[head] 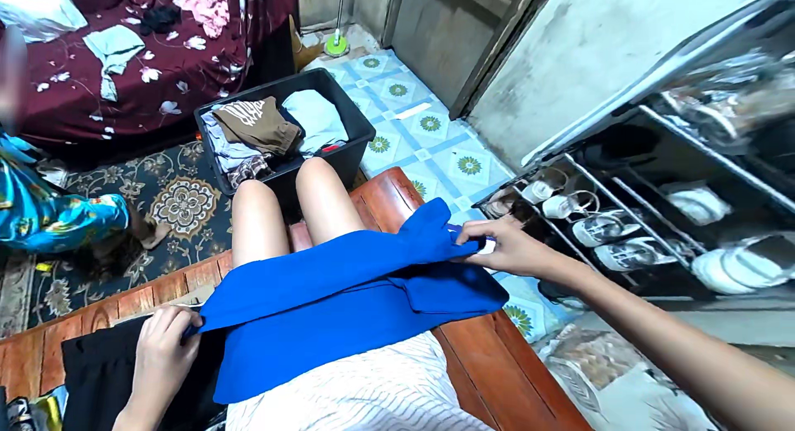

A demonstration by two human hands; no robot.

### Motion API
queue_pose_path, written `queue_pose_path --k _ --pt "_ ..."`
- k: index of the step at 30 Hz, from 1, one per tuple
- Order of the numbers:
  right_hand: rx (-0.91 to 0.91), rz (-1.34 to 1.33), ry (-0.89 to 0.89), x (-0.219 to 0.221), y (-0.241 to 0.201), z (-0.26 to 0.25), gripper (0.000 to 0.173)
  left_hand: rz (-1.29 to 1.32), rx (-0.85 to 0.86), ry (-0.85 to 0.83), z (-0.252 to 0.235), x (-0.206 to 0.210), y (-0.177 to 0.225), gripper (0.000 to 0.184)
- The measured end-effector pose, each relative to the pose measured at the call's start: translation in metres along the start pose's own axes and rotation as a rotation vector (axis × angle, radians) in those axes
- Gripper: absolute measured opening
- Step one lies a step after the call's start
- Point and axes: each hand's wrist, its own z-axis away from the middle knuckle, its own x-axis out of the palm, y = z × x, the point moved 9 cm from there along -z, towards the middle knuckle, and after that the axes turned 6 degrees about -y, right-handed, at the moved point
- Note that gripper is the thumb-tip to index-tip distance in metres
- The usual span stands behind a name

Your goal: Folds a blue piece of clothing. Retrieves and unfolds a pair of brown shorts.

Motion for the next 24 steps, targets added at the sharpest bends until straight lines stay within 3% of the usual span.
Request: queue_pose_path --k 3,8,12,15,16,18,20,22,24 --pt "0.055 -0.011 -0.039 0.013 0.012 0.003 0.014 0.042 -0.012 -0.064 0.006 0.02 -0.001 0.011" --pt "0.194 0.031 -0.238 0.026 0.018 0.006 0.022 0.284 -0.135 -0.502 0.013 0.053 -0.021 0.033" --pt "0.35 0.121 -0.577 0.043 0.027 0.021 0.021 0.628 -0.382 -0.271 -0.02 0.036 -0.048 0.033" --pt "0.517 0.153 -0.743 0.039 0.034 0.02 0.03 0.856 -0.499 -0.316 -0.048 0.064 -0.055 0.052" --pt "0.537 0.166 -0.692 0.03 0.034 0.011 0.025 0.898 -0.506 -0.379 -0.054 0.077 -0.055 0.054" --pt "0.493 0.176 -0.4 0.005 0.044 -0.009 0.016 0.968 -0.523 -0.471 -0.062 0.099 -0.057 0.047" --pt "0.516 0.171 -0.1 -0.012 0.067 -0.018 0.036 0.991 -0.551 -0.528 -0.062 0.108 -0.064 0.035" --pt "0.63 0.048 0.063 -0.007 0.096 -0.018 0.061 0.972 -0.586 -0.55 -0.06 0.106 -0.069 0.015" --pt "0.751 -0.263 0.147 0.014 0.118 -0.014 0.062 0.934 -0.584 -0.561 -0.059 0.101 -0.071 0.018"
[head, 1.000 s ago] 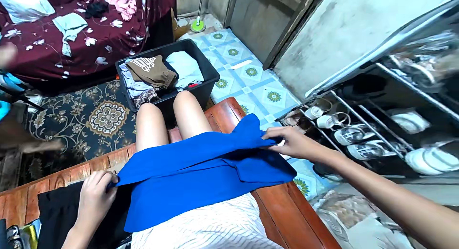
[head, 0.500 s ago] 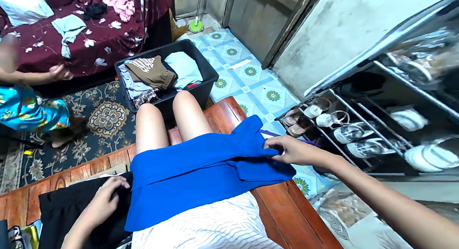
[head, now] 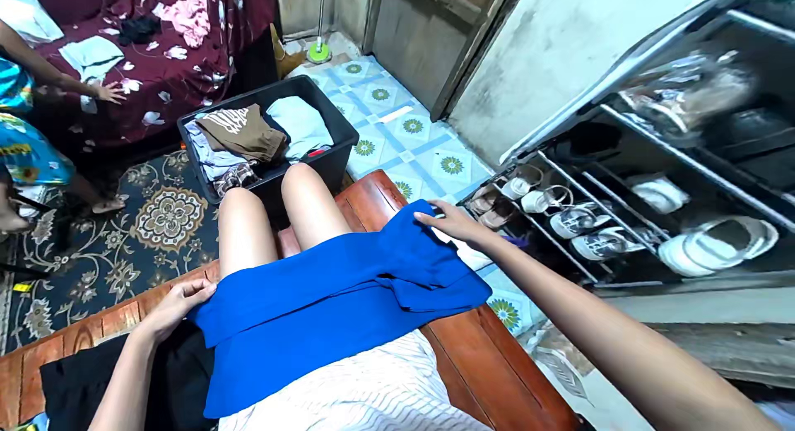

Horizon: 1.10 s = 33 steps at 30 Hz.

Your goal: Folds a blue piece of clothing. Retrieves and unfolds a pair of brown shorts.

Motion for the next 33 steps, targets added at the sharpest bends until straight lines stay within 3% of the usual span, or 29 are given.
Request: queue_pose_path --k 4,6,10,14,15,18,21,24,26,29,31,33 --pt "0.119 -0.4 0.072 0.008 0.027 -0.013 0.029 -0.087 0.062 0.061 0.005 -0.015 0.008 0.016" --pt "0.096 -0.432 0.065 0.005 0.026 -0.013 0.025 -0.147 0.084 0.115 0.014 -0.02 0.015 0.014" --pt "-0.048 -0.156 0.14 -0.011 0.018 -0.014 0.036 -0.462 0.139 0.181 0.022 -0.025 0.025 0.014" --pt "-0.281 0.274 0.162 -0.028 -0.002 0.018 0.045 -1.002 -0.277 0.171 0.043 0.0 0.056 0.034" --pt "-0.341 0.337 0.133 -0.029 -0.007 0.032 0.042 -1.034 -0.246 0.238 0.051 0.014 0.077 0.036" --pt "-0.466 0.419 0.003 -0.022 -0.013 0.075 0.036 -0.993 0.167 0.343 0.052 0.086 0.152 0.031" --pt "-0.433 0.405 -0.081 -0.01 -0.008 0.104 0.044 -0.902 0.546 0.136 0.034 0.192 0.206 0.029" --pt "-0.246 0.35 -0.044 0.0 0.011 0.106 0.055 -0.852 0.794 -0.078 0.007 0.29 0.231 0.036" --pt "-0.188 0.278 0.029 0.002 0.016 0.106 0.049 -0.878 0.789 -0.186 -0.016 0.333 0.23 0.052" --pt "-0.153 0.143 0.092 -0.003 0.014 0.109 0.039 -0.985 0.646 -0.268 -0.045 0.368 0.218 0.076" --pt "-0.109 -0.002 0.056 -0.005 0.022 0.108 0.035 -1.02 0.604 -0.257 -0.056 0.378 0.211 0.071" --pt "-0.051 -0.182 0.001 -0.004 0.026 0.111 0.03 -1.033 0.61 -0.234 -0.056 0.38 0.211 0.048"
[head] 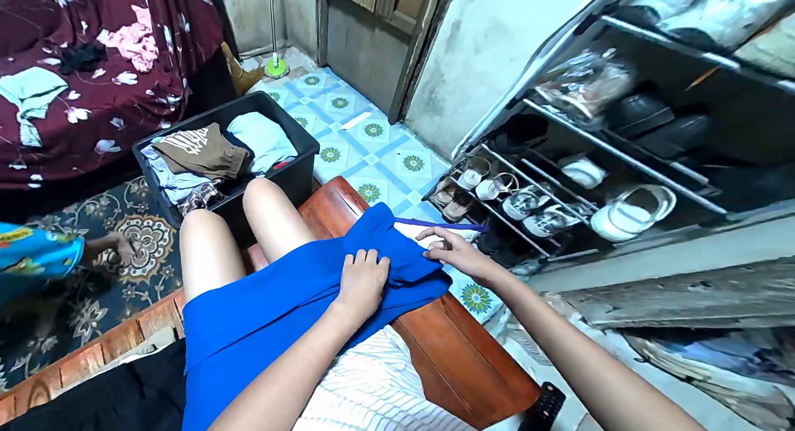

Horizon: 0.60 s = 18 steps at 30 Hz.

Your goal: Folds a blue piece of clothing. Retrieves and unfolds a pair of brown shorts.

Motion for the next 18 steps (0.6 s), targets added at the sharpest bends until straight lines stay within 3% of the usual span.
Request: queue_pose_path --k 3,8,14,18 --pt "0.0 -0.168 -0.073 0.006 0.002 0.004 0.03 0.025 0.042 0.087 0.007 -0.013 0.001 0.027" --pt "-0.122 -0.249 -0.093 0.005 0.012 -0.003 0.044 0.113 0.109 0.232 0.014 -0.033 0.0 0.023" --pt "-0.43 0.112 -0.02 0.0 -0.012 0.0 0.041 0.27 0.152 0.362 0.028 -0.053 0.007 0.017" --pt "-0.442 0.14 0.091 -0.006 -0.013 -0.003 0.022 0.503 0.112 0.356 0.021 -0.048 -0.008 0.02"
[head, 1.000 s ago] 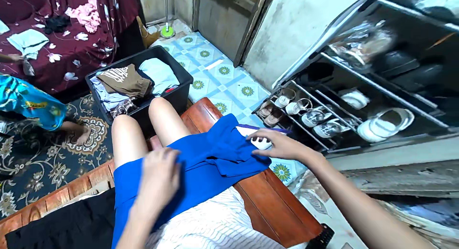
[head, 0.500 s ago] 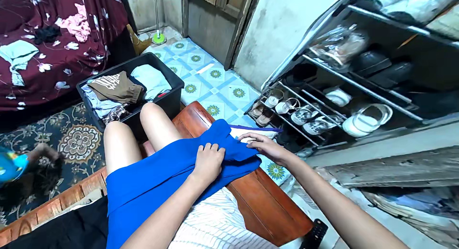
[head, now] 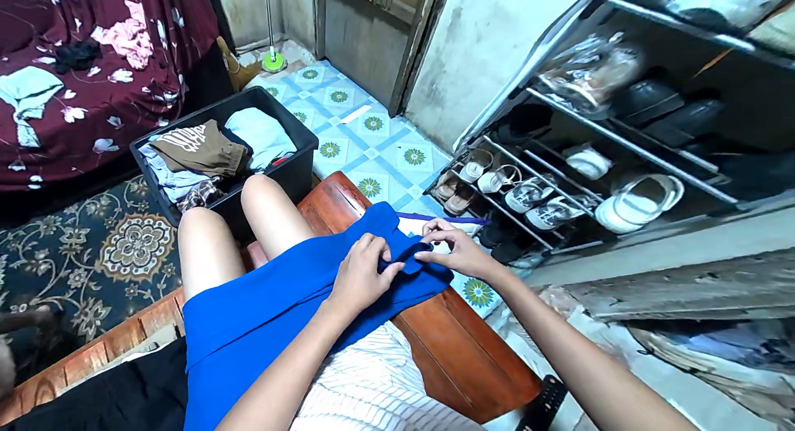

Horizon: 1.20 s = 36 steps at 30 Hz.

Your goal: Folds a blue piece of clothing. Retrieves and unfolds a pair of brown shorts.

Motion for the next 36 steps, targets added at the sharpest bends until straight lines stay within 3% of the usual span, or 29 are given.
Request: queue_pose_path --k 3,5,7,10,15,16,19,20,22,25,27,32,36 --pt "0.061 -0.133 -0.051 0.004 0.006 -0.004 0.022 0.169 -0.12 -0.04 -0.005 -0.001 -0.018 0.02" --pt "0.149 -0.238 -0.037 0.008 0.012 -0.007 0.017 0.147 -0.11 -0.13 -0.007 0.005 -0.021 0.023" --pt "0.224 -0.273 -0.037 0.012 0.014 -0.01 0.016 -0.041 -0.027 -0.212 -0.006 0.014 -0.009 0.047" --pt "0.297 -0.313 -0.062 0.019 0.015 -0.018 0.016 -0.307 -0.055 -0.275 -0.001 0.034 -0.003 0.077" --pt "0.333 -0.404 -0.044 0.02 0.018 -0.026 0.01 -0.28 -0.109 -0.203 0.0 0.03 -0.011 0.055" --pt "0.33 -0.431 -0.052 0.02 0.019 -0.025 0.013 -0.223 -0.118 -0.184 0.0 0.026 -0.013 0.049" --pt "0.319 -0.467 -0.137 0.018 0.021 -0.022 0.069 -0.019 -0.196 -0.157 -0.002 0.012 -0.025 0.041" --pt "0.311 -0.469 -0.158 0.016 0.022 -0.022 0.081 0.033 -0.222 -0.141 -0.003 0.007 -0.03 0.039" --pt "0.296 -0.428 -0.144 0.01 0.021 -0.022 0.072 0.131 -0.287 -0.102 -0.005 -0.004 -0.041 0.035" --pt "0.302 -0.265 -0.071 0.004 0.02 -0.029 0.027 0.229 -0.429 -0.116 -0.01 -0.014 -0.056 0.031" --pt "0.29 -0.206 -0.055 0.004 0.022 -0.036 0.013 0.204 -0.475 -0.154 -0.015 -0.015 -0.063 0.032" --pt "0.265 -0.346 -0.037 0.009 0.02 -0.056 0.025 0.142 -0.434 -0.157 -0.028 -0.02 -0.067 0.032" --pt "0.241 -0.395 -0.077 0.015 0.02 -0.065 0.038 0.287 -0.472 -0.203 -0.026 -0.011 -0.08 0.041"
